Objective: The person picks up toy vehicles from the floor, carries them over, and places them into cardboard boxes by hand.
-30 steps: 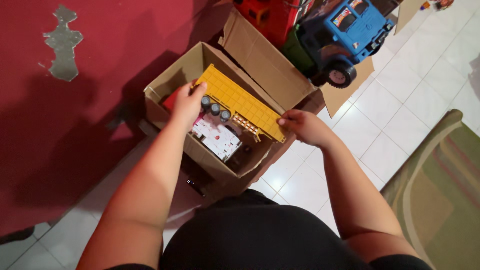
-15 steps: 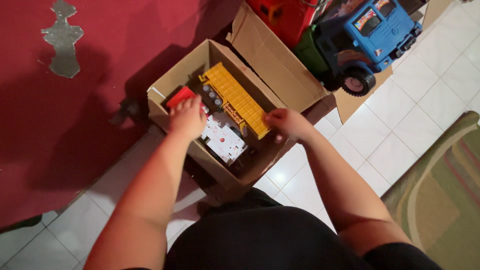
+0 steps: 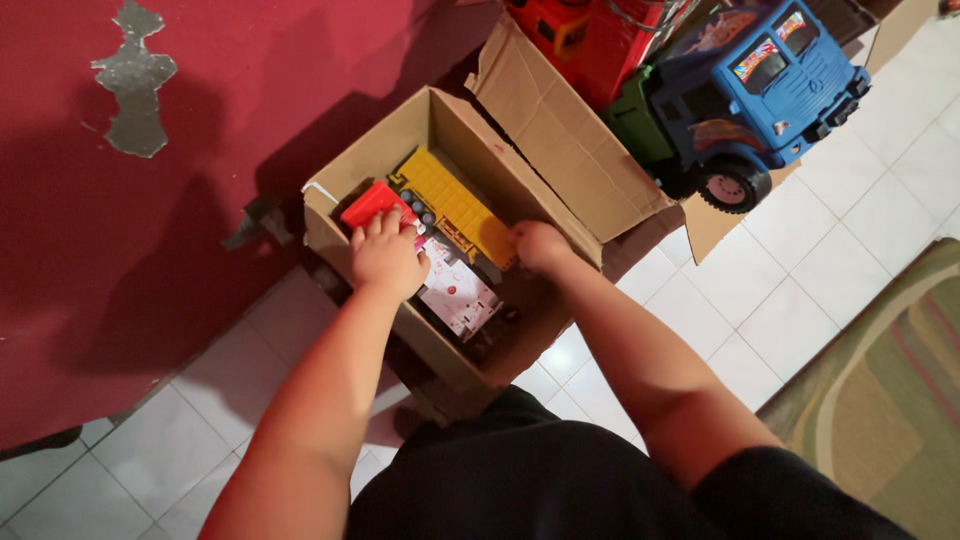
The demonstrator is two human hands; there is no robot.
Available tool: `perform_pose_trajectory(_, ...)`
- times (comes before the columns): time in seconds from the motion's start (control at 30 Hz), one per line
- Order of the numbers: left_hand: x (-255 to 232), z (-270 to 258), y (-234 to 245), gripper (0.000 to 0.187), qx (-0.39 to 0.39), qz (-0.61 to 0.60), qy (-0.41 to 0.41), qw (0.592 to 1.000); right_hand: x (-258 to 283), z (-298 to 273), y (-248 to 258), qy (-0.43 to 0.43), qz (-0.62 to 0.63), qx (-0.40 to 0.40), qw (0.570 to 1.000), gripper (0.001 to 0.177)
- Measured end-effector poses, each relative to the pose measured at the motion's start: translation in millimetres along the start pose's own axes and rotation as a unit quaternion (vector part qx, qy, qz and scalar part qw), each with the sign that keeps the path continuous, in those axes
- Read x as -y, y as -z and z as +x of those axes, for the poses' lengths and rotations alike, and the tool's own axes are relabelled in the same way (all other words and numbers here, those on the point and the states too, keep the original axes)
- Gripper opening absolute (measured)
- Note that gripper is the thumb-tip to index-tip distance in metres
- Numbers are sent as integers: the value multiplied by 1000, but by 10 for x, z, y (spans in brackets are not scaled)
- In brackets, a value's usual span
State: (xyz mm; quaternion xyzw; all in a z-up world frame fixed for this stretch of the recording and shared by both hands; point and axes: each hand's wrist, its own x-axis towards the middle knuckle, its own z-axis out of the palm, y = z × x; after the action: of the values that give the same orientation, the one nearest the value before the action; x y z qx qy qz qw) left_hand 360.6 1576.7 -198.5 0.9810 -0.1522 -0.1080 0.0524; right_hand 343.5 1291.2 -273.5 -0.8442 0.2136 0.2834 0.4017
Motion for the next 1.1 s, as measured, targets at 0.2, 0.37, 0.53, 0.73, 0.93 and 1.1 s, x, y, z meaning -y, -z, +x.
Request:
perform_pose_trajectory(0.2, -1, 4, 30, 53, 12, 4, 0, 1000, -360, 569, -299, -87, 163, 43, 982, 28)
perform_pose_trajectory(0.37, 6, 9, 21, 53, 7, -6, -4, 1000, -608, 826, -458, -76, 144, 37, 986, 28)
perform_pose_trajectory(0.53, 6, -4, 29, 53, -5, -19, -8, 1000, -712, 896, -419, 84, -113, -62, 988, 30)
perform_pose_trajectory(0.73, -10, 7, 54, 54, 2, -3, -5, 1000, -647, 753, -399, 50, -213, -10, 976, 64)
perform_pose_trajectory(0.93, -19, 17, 62, 58, 17, 4, 0, 1000, -511, 565, -378, 60, -223, 8, 973, 81)
perform_pose_trajectory(1.1, -43, 24, 67, 58, 27, 11, 5, 1000, -544, 553, -365, 86, -219, -3, 972, 83)
